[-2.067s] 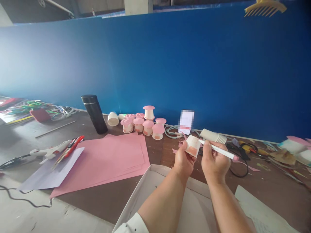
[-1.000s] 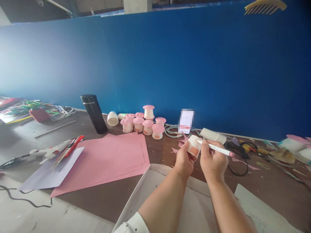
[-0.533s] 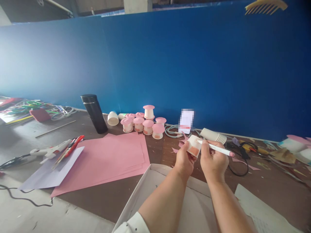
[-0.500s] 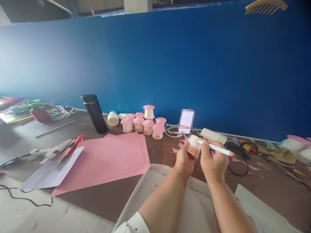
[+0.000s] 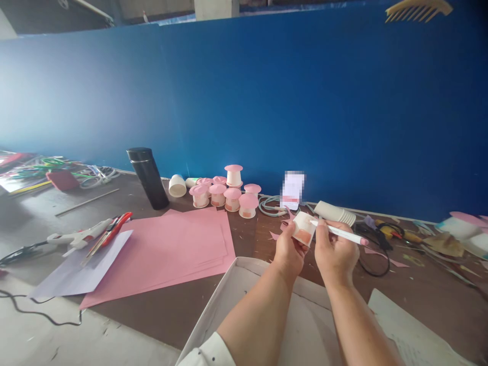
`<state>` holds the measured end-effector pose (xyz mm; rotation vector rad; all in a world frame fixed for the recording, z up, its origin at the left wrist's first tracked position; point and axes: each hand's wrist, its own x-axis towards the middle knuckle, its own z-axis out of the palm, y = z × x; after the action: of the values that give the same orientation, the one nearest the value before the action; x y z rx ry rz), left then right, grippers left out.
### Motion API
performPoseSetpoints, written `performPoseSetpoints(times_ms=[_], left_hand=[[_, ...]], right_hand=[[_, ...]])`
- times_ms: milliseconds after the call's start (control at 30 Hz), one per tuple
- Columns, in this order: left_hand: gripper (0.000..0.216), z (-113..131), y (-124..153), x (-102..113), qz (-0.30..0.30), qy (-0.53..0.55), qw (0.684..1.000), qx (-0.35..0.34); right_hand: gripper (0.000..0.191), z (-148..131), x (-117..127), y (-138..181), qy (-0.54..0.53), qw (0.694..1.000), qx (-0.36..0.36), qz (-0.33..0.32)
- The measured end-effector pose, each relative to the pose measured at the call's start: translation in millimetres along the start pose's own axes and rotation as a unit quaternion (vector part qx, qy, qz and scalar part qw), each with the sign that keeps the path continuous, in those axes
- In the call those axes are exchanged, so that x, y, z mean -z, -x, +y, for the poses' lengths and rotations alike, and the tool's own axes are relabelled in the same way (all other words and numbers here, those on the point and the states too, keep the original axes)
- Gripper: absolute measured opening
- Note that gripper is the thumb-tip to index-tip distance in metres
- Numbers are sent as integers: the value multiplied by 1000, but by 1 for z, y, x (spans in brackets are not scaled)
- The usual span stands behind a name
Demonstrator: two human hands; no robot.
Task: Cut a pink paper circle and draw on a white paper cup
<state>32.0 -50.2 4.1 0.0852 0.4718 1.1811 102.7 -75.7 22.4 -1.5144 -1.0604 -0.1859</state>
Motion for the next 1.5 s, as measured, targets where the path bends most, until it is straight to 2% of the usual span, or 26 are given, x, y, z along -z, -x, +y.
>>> performPoseSetpoints(times_ms=[400, 1033, 1200, 1300, 1500], left_hand=[[20, 0, -1, 1, 8, -5, 1000, 6], [22, 1, -2, 2, 3, 6, 1000, 11], [21, 2, -2, 1, 5, 23, 1000, 17], [21, 3, -3, 1, 1, 37, 999, 15], [24, 2, -2, 2, -20, 45, 999, 14]], right_hand=[[27, 0, 0, 0, 4, 1000, 11, -1], [26, 3, -2, 0, -9, 1000, -10, -6], [30, -8, 3, -1, -61, 998, 19, 31], [31, -14, 6, -1, -81, 995, 13, 58], [30, -9, 3, -1, -129, 991, -6, 42]])
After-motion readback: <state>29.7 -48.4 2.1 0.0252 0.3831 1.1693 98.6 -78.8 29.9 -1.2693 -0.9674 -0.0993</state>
